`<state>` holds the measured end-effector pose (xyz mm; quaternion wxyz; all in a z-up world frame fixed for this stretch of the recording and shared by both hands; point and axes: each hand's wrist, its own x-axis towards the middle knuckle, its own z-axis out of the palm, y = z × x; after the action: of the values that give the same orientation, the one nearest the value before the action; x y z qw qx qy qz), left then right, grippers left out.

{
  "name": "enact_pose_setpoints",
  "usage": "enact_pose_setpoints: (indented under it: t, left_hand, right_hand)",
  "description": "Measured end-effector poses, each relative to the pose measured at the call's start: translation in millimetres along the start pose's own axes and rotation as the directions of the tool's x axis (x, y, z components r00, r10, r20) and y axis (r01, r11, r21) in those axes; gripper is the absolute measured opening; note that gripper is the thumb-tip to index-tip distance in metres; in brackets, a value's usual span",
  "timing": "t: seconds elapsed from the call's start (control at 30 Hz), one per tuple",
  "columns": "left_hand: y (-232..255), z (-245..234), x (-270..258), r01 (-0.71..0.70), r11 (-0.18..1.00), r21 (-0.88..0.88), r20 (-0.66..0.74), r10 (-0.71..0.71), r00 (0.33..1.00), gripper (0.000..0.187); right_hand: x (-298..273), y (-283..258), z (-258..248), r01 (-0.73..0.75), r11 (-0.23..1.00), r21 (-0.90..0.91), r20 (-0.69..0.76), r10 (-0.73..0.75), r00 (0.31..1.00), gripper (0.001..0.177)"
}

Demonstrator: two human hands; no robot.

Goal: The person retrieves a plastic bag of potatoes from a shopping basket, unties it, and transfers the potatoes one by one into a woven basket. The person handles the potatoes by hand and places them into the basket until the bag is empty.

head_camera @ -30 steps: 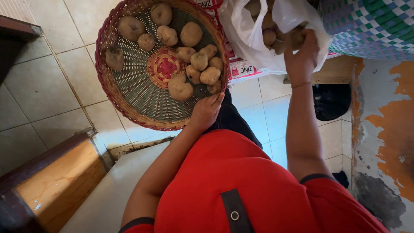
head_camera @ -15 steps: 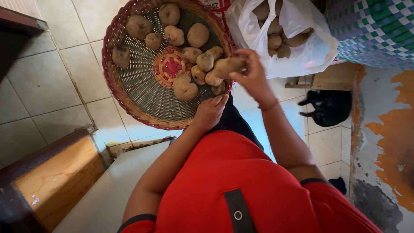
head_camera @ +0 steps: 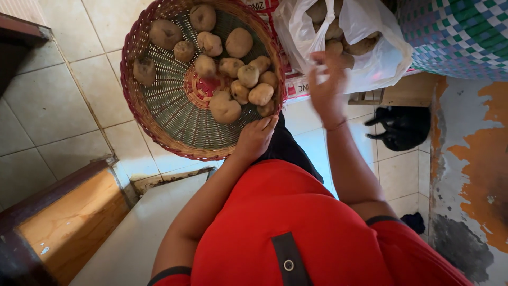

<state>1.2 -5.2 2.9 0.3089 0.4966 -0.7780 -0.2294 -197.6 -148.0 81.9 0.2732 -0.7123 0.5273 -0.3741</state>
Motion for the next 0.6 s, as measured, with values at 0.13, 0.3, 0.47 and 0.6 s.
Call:
enact_pose_setpoints:
  t: [0.13,0.3,0.47,0.6]
  left_hand:
    - [0.2,-0.4,-0.9,-0.001,1.0,-0.003,0.006,0.001,1.0,0.049]
    - [-1.8,3.4,-1.1,-0.019,1.0,0.014,-0.003,0.019,1.0,0.048]
    - [2.9,-2.5,0.9,-0.015,1.0,0.017,0.016,0.015,1.0,0.05]
    - [3.7,-4.5,1.8,-0.001,1.0,0.01,0.014,0.001,1.0,0.048]
  right_hand:
    - [14.8,78.7,-37.2,-0.058,0.96,-0.274,-0.104,0.03,0.994,0.017]
    - [45.4,133.9,-10.2,0.004,0.902,-0.432,0.105,0.046,0.993,0.014]
    - [63.5,304.0,62.6,0.4,0.316,-0.86,0.471,0.191,0.861,0.023]
    - [73.9,225.2,44.6,0.203,0.772,-0.603,0.324,0.004,0.946,0.05]
